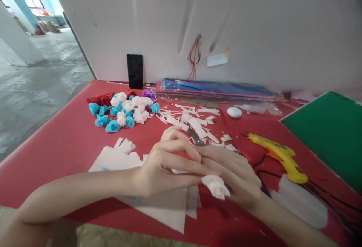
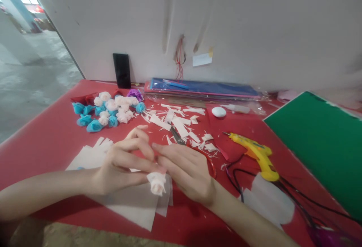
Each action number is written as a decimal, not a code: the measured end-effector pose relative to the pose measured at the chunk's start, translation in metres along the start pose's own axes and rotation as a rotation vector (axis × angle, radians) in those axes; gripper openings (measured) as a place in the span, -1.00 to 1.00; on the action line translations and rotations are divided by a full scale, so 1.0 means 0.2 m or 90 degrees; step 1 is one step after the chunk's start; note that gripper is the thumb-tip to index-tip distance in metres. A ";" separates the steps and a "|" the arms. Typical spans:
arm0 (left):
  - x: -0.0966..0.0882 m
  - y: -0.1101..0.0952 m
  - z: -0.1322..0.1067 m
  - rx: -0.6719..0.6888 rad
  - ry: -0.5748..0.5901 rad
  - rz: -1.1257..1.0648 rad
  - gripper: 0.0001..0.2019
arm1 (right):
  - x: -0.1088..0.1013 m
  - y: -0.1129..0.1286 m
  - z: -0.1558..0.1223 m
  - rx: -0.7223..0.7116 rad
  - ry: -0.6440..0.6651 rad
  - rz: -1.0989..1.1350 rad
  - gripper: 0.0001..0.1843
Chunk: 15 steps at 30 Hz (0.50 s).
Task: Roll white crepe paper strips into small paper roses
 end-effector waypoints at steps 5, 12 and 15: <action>0.00 -0.03 0.01 0.001 0.007 -0.010 -0.88 | 0.00 0.00 -0.01 -0.006 0.001 0.026 -0.85; 0.02 0.01 0.01 -0.109 0.033 -0.158 -0.96 | 0.02 -0.02 0.00 0.062 0.019 0.146 -0.81; 0.03 0.03 0.00 -0.162 0.032 -0.221 -0.99 | 0.05 -0.03 0.00 0.099 0.053 0.186 -0.72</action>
Point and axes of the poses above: each hand's wrist, its own z-axis towards the middle knuckle, its own x-axis out of the palm, y = z × x, the point moved 6 cm from there along z, towards the middle knuckle, and after that the axes turned 1 degree about -y, right-handed, at the moved point
